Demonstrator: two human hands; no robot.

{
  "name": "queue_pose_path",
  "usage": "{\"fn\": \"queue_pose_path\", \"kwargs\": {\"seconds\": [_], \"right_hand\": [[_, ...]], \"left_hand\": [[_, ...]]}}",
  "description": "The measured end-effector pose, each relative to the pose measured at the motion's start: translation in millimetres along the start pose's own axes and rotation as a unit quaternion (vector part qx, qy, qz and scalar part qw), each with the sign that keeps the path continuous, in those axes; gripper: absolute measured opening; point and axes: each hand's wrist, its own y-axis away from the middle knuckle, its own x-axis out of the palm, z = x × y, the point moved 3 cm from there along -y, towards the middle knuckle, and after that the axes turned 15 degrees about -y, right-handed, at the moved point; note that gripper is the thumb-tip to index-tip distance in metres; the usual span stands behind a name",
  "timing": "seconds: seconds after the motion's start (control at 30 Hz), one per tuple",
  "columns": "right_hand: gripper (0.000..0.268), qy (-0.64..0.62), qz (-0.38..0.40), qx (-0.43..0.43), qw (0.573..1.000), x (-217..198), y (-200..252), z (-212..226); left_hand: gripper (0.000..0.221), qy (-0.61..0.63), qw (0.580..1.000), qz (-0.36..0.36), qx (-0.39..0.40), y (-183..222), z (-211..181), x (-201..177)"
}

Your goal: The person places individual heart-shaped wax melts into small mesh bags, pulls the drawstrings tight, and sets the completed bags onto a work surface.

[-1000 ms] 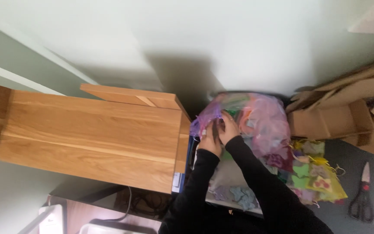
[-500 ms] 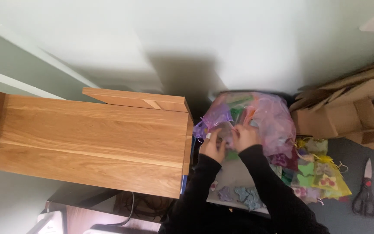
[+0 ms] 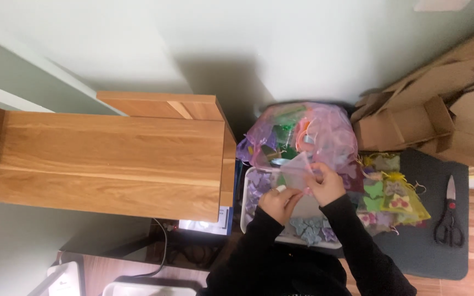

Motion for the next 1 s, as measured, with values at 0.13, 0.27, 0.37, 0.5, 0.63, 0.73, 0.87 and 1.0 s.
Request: {"fn": "queue_pose_path", "kwargs": {"seconds": [0.13, 0.27, 0.37, 0.5, 0.63, 0.73, 0.87, 1.0], "right_hand": [[0.03, -0.102, 0.034, 0.015, 0.994, -1.4, 18.1, -14.3], [0.035, -0.197, 0.03, -0.026, 0.98, -2.7, 41.1, -12.3], [0.035, -0.172, 0.078, -0.059, 0.98, -2.3, 57.1, -19.3], [0.031, -0.2, 0.153, -0.026, 0.968, 4.1, 66.4, -30.4], [0.032, -0.224, 0.132, 0.007, 0.966, 3.0, 66.2, -42.8], [0.026, -0.225, 0.103, -0.002, 0.969, -1.1, 65.9, -49.9], [0.007, -0.093, 0.07, -0.117, 0.986, -3.5, 73.6, -35.5], [0.022, 0.029, 0.103, -0.172, 0.979, 8.5, 84.5, -7.6]], "left_hand": [[0.014, 0.073, 0.997, 0.011, -0.019, 12.2, 8.5, 11.4], [0.014, 0.315, 0.93, 0.089, -0.166, 22.1, 22.9, 23.3], [0.012, 0.345, 0.909, 0.128, -0.196, 26.6, 21.0, 16.1], [0.013, 0.391, 0.896, 0.134, -0.165, 32.3, 22.8, 24.8], [0.01, 0.349, 0.912, 0.124, -0.179, 30.8, 14.2, 11.6], [0.009, 0.283, 0.947, 0.067, -0.134, 31.2, 14.6, 4.4], [0.014, 0.181, 0.97, 0.023, -0.159, 28.8, 9.6, -13.4], [0.015, 0.185, 0.975, 0.021, -0.118, 29.1, -3.4, -17.0]]}}
